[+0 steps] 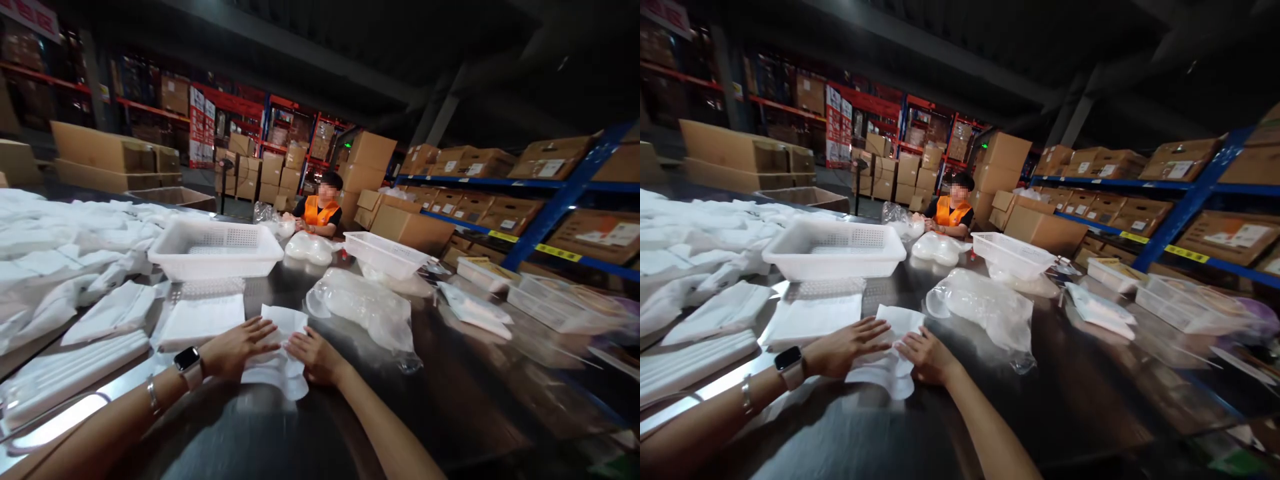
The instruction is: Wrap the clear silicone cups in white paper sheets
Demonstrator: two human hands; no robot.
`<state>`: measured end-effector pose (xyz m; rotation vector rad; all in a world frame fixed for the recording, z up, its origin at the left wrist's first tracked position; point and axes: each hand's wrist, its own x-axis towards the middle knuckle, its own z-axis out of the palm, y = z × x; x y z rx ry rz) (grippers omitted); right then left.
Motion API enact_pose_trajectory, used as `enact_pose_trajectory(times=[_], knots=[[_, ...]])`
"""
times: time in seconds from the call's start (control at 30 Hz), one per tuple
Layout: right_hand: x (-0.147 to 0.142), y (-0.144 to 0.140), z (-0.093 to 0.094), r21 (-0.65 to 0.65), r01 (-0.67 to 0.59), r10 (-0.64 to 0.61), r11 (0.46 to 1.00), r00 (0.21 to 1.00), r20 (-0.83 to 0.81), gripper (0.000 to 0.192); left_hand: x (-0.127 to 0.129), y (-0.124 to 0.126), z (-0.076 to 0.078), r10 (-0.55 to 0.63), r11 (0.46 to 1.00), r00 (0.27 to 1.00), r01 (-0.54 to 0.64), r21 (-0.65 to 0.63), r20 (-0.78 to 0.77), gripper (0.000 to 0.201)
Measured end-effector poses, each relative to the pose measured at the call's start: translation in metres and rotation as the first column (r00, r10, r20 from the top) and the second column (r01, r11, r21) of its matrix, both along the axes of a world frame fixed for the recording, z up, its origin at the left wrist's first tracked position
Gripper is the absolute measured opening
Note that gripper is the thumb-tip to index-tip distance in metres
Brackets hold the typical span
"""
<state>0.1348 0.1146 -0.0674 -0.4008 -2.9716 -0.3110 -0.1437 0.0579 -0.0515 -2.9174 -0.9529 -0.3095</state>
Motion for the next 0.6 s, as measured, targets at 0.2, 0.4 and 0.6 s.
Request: enact_pose_trajectory(times=[0.2,0.4,0.6], knots=[[0.003,0.011,-0.01,-0.224,-0.014,0.01,0.975,1.0,-0.022,0.045,0.0,0.01,-0.019,0.098,0.993,0.991,-0.092,-0.071,0.088,0.058],[0.011,0.022,-0.014,-0.394,-0.026,-0.03,0.919,0.99,-0.136,0.052,-0.005,0.012,-0.014,0.108,0.981,0.991,-0.094,-0.169,0.078,0.064],[0.01,0.013,-0.009,-0.535,-0.026,-0.111,0.844,0.969,-0.223,0.045,-0.001,0.008,-0.013,0.156,0.961,0.973,-0.11,-0.254,0.168,0.064]])
